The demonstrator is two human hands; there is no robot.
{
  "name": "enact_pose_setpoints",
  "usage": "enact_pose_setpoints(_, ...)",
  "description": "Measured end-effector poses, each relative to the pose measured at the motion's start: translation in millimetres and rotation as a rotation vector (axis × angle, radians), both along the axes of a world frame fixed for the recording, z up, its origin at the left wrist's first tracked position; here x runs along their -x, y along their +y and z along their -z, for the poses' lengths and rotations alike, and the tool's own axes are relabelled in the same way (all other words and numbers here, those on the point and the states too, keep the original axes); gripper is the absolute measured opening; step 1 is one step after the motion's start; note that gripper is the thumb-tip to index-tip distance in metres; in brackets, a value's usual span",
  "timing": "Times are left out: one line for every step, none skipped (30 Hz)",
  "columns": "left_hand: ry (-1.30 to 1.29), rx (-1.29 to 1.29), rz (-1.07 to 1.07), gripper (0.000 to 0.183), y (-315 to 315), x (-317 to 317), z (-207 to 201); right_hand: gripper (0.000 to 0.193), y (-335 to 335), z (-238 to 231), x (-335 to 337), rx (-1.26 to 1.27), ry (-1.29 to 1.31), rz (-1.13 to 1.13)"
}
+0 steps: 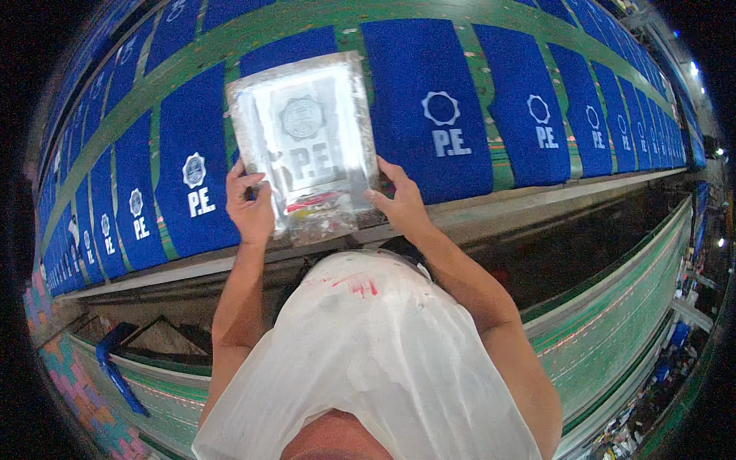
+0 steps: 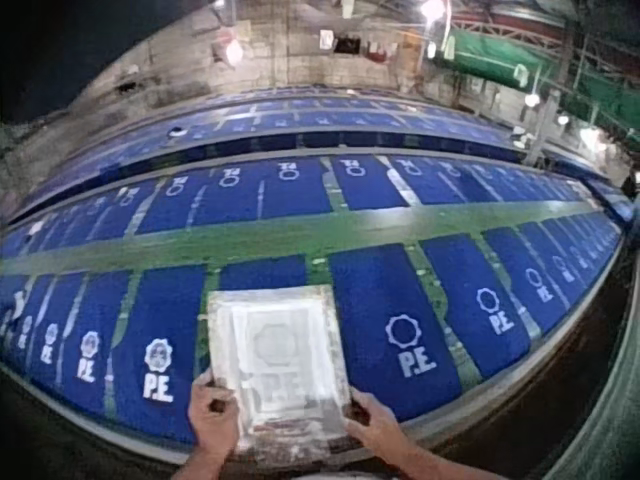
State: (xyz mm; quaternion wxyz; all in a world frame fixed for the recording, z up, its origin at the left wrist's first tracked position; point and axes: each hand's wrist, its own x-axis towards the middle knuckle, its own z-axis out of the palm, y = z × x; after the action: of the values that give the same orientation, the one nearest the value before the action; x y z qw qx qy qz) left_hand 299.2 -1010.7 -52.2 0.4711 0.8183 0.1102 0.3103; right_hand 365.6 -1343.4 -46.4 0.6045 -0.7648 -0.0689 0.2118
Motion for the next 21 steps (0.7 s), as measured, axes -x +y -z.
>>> enact_pose_setpoints(-0.020,0.055,0.000,0.024,-10.3,-5.4,-1.8,0.077,-7.5,-4.8,-5.1,-0.005,-0.030,-0.005)
enact_pose_setpoints(-0.025,0.067,0.000,0.025,-24.0,-12.3,0.9,0.076,-18.5,-6.7,-10.6,-0.010,-0.060,-0.009)
enact_pose_setpoints(-0.029,0.071,-0.005,0.025,-36.0,-18.8,0.5,0.076,-31.0,-3.3,-16.5,-0.049,-0.056,0.009)
enact_pose_setpoints(-0.015,0.063,0.003,0.025,-51.2,-25.7,0.7,0.075,-47.2,1.8,-23.4,-0.088,-0.052,0.029)
enact_pose_setpoints(-0.002,0.054,0.012,0.026,-69.9,-33.3,1.5,0.074,-64.5,6.6,-31.2,-0.127,-0.048,0.049)
enact_pose_setpoints(0.013,0.048,0.020,0.026,-88.6,-40.1,3.5,0.072,-83.8,11.3,-39.4,-0.080,-0.039,0.067)
enact_pose_setpoints(0.045,0.072,0.001,0.027,-105.7,-45.1,13.5,0.072,-102.4,12.2,-45.4,-0.071,-0.032,0.080)
enact_pose_setpoints(0.010,0.125,0.012,0.027,-124.8,-51.3,24.0,0.072,-121.0,11.7,-51.3,-0.062,-0.025,0.092)
enact_pose_setpoints(-0.026,0.180,0.022,0.027,-148.3,-60.8,29.4,0.072,-140.5,11.6,-58.2,-0.051,-0.018,0.103)
enact_pose_setpoints(-0.026,0.125,0.033,0.027,-167.4,-69.7,32.2,0.072,-158.5,11.4,-64.8,-0.039,-0.002,0.119)
enact_pose_setpoints(-0.044,0.172,0.042,0.026,-188.6,-77.5,37.8,0.072,-176.0,11.3,-71.3,-0.026,0.015,0.133)
enact_pose_setpoints(-0.052,0.162,0.047,0.025,-206.9,-85.7,43.4,0.072,-192.4,12.7,-77.0,-0.014,0.031,0.151)
enact_pose_setpoints(-0.063,0.149,0.050,0.025,-222.5,-92.5,47.1,0.071,-207.3,15.6,-81.7,-0.004,0.018,0.158)
enact_pose_setpoints(-0.053,0.154,0.045,0.024,-236.7,-96.5,49.9,0.071,-221.5,19.3,-85.1,0.005,0.005,0.165)
enact_pose_setpoints(-0.045,0.157,0.044,0.024,-248.4,-100.0,51.7,0.070,-233.5,22.4,-88.0,0.012,-0.009,0.176)
enact_pose_setpoints(-0.036,0.161,0.043,0.023,-257.6,-102.7,53.1,0.068,-244.2,25.5,-91.3,0.041,0.011,0.176)
enact_pose_setpoints(-0.031,0.172,0.044,0.022,-264.6,-104.6,54.3,0.068,-253.9,28.4,-93.8,0.053,0.002,0.156)
enact_pose_setpoints(-0.025,0.185,0.047,0.022,-270.8,-106.9,54.7,0.068,-262.0,28.9,-95.9,0.065,-0.006,0.139)
enact_pose_setpoints(-0.019,0.197,0.051,0.021,-275.9,-109.0,55.1,0.068,-267.5,30.1,-97.2,0.077,-0.014,0.122)
enact_pose_setpoints(-0.029,0.294,0.042,0.018,-279.9,-110.5,59.3,0.068,-270.7,33.8,-97.9,0.077,-0.020,0.115)
enact_pose_setpoints(-0.021,0.311,0.037,0.019,-281.4,-111.6,62.0,0.068,-273.0,36.3,-98.7,0.079,-0.028,0.109)
